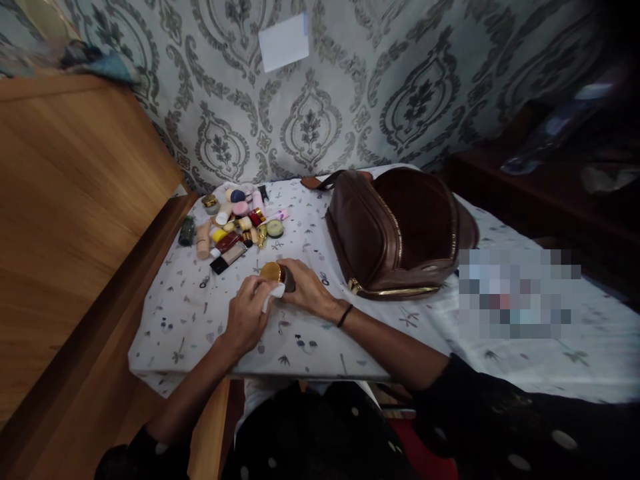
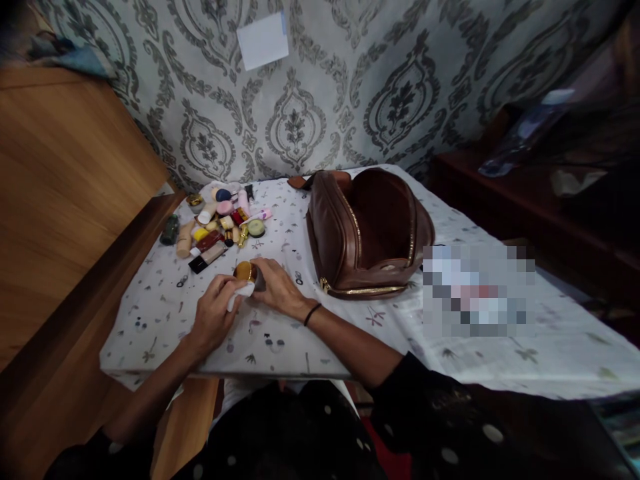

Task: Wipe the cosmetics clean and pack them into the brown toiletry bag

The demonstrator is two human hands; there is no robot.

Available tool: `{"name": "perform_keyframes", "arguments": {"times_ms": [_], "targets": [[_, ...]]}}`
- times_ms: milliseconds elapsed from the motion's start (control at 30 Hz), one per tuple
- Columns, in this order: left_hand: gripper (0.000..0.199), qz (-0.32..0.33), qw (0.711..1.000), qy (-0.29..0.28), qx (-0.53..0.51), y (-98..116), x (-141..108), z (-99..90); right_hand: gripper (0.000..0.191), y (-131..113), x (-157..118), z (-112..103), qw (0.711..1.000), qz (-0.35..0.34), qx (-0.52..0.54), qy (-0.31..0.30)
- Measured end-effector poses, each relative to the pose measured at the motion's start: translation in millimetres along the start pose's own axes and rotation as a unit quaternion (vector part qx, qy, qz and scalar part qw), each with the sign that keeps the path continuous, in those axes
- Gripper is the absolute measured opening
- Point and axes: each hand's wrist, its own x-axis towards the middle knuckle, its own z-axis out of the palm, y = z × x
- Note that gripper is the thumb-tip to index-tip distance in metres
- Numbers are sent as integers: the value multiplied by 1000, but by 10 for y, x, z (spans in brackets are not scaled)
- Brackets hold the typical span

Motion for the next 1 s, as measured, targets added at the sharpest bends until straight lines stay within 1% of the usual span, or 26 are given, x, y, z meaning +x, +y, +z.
{"name": "perform_keyframes", "arguments": {"times_ms": [100,200,267,400,567,667,833,933,1000], "targets": [[24,-23,999,2,-41,30,89,-14,57,8,-3,9,999,-46,-15,-1],[28,-43,995,8,-88,32,194,-27,51,-11,-5,6,996,-85,-21,-9],[30,-44,993,17,-106,7,251,-32,49,-23,-5,6,995,-95,-24,-10],[29,-12,994,11,-111,-82,281,-45,52,-27,-6,11,997,-81,-13,-1],[31,54,993,-14,-99,-180,191,-95,57,-17,-5,8,999,-51,13,2],[33,79,992,-32,-93,-227,129,-132,57,-15,5,-4,999,-27,30,6],[34,83,991,-69,-75,-324,72,-194,57,-35,24,-39,999,5,49,-11],[32,65,994,-67,-63,-398,52,-207,56,-44,32,-47,998,13,50,-19],[30,46,996,-54,-57,-450,41,-191,56,-42,35,-44,999,9,50,-19]]}}
